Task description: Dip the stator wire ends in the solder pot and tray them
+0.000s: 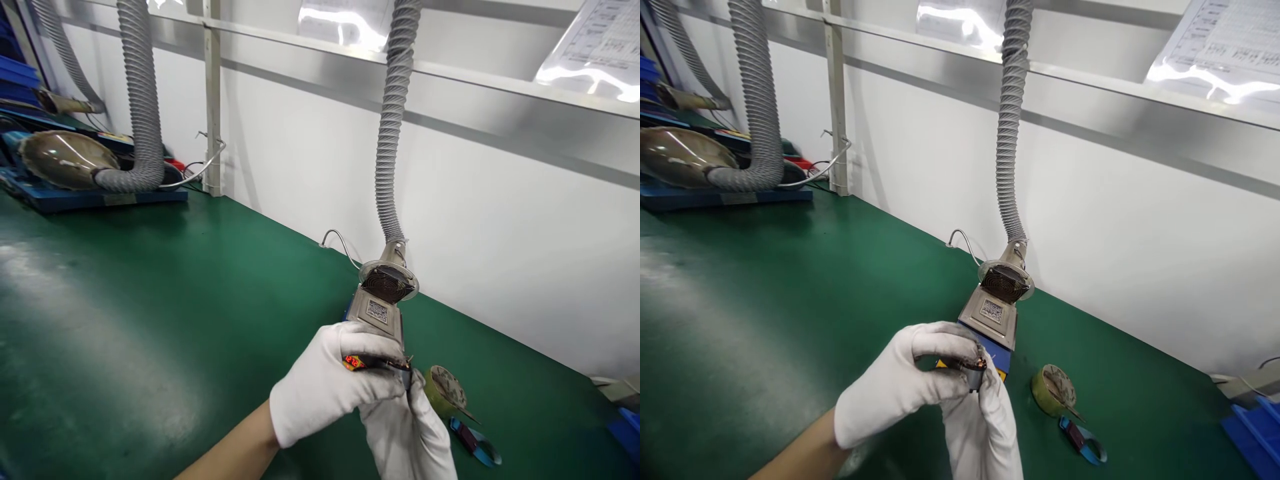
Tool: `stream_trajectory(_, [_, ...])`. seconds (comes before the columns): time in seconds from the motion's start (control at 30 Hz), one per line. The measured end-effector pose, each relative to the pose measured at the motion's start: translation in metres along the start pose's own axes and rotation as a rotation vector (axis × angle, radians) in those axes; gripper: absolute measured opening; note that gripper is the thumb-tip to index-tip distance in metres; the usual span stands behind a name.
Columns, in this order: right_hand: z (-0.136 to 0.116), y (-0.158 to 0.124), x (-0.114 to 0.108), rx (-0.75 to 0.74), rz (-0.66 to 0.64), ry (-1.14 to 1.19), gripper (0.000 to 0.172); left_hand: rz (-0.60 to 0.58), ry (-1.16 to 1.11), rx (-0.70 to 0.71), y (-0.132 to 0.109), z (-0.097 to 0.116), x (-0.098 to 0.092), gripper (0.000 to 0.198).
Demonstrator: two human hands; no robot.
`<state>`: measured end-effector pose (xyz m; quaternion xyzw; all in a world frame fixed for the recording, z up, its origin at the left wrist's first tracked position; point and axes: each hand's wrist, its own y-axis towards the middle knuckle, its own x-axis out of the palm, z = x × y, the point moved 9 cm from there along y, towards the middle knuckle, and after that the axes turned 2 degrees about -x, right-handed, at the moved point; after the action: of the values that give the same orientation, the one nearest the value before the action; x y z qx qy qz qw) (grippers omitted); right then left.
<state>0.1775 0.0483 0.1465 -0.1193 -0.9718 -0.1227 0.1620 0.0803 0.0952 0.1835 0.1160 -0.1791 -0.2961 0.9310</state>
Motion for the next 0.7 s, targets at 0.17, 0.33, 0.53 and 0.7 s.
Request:
stream_trajectory(0.17, [-0.005, -0.001, 0.000, -0.096, 0.008, -0.095, 0.028, 0.029, -0.137, -0.034, -0.002, -0.004, 0.001, 0.013])
stream_trajectory(0.33, [-0.005, -0.001, -0.004, -0.170, 0.021, -0.163, 0.028, 0.058, -0.040, 0.092, 0.000, 0.014, -0.008, 0.006])
stream_trajectory(0.53, [0.012, 0.003, -0.010, -0.169, 0.004, -0.192, 0.037, 0.148, -0.045, 0.218, -0.004, 0.018, -0.017, 0.010])
stream_trajectory(0.7, [0.022, 0.009, -0.011, -0.077, -0.004, -0.061, 0.043, 0.340, -0.247, 0.103, -0.009, 0.005, -0.044, 0.007])
